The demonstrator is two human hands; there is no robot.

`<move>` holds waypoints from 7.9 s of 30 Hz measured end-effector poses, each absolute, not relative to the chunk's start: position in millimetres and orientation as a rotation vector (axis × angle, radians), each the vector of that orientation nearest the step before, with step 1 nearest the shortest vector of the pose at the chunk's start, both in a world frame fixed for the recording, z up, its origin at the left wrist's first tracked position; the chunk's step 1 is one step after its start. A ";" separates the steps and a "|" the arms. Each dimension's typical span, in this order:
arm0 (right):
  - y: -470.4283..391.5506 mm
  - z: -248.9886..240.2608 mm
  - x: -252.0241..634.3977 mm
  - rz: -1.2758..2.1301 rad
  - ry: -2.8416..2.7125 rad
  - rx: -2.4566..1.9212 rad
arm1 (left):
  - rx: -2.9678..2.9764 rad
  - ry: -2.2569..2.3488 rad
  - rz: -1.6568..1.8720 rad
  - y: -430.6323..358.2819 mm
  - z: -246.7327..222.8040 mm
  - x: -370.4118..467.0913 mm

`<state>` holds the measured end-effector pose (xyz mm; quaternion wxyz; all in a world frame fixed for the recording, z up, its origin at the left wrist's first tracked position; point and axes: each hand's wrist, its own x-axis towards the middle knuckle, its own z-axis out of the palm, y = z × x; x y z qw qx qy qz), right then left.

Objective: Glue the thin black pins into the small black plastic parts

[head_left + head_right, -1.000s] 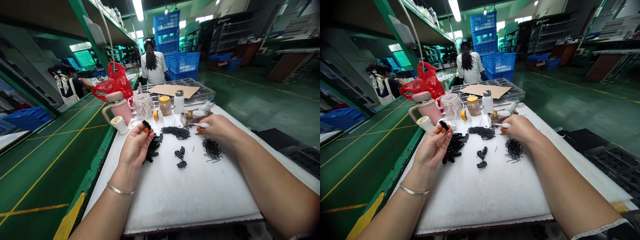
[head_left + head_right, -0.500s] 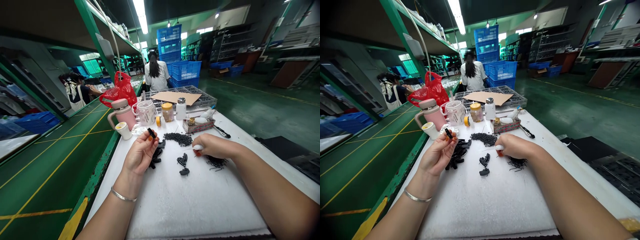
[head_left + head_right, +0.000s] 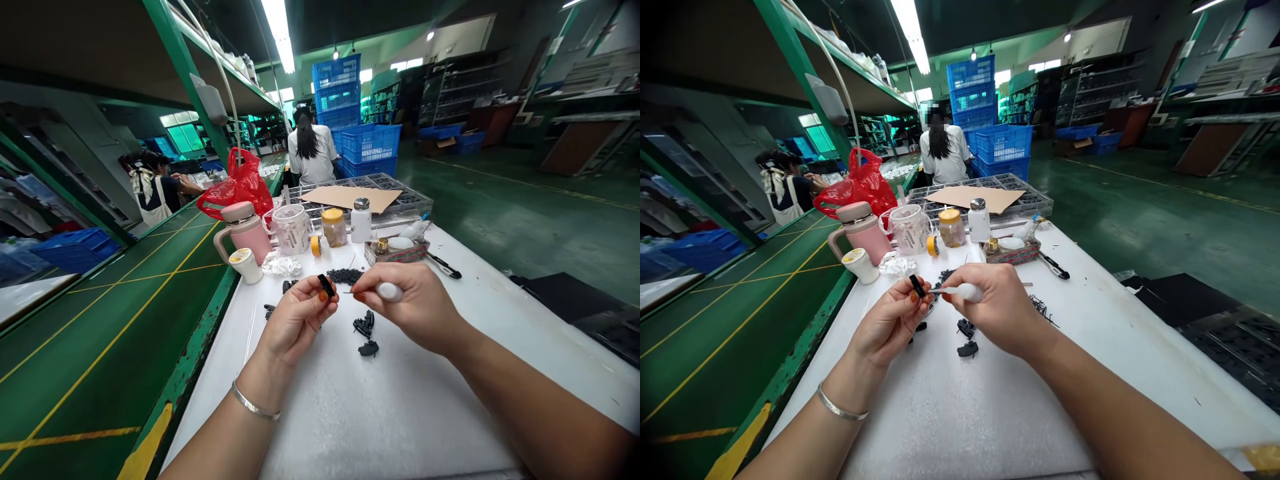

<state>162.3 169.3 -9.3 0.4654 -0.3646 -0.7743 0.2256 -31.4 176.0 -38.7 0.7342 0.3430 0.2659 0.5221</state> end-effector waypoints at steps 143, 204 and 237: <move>178.7 -7.9 179.3 0.741 -1.385 -0.912 | 1.373 1.010 1.031 171.4 -35.8 -25.6; 187.7 -36.3 159.3 1.573 -1.573 -0.739 | 1.227 0.816 1.017 168.4 -31.5 -32.4; 188.5 -18.3 174.2 1.405 -1.370 -0.740 | 1.802 1.433 1.122 187.8 -40.0 -41.9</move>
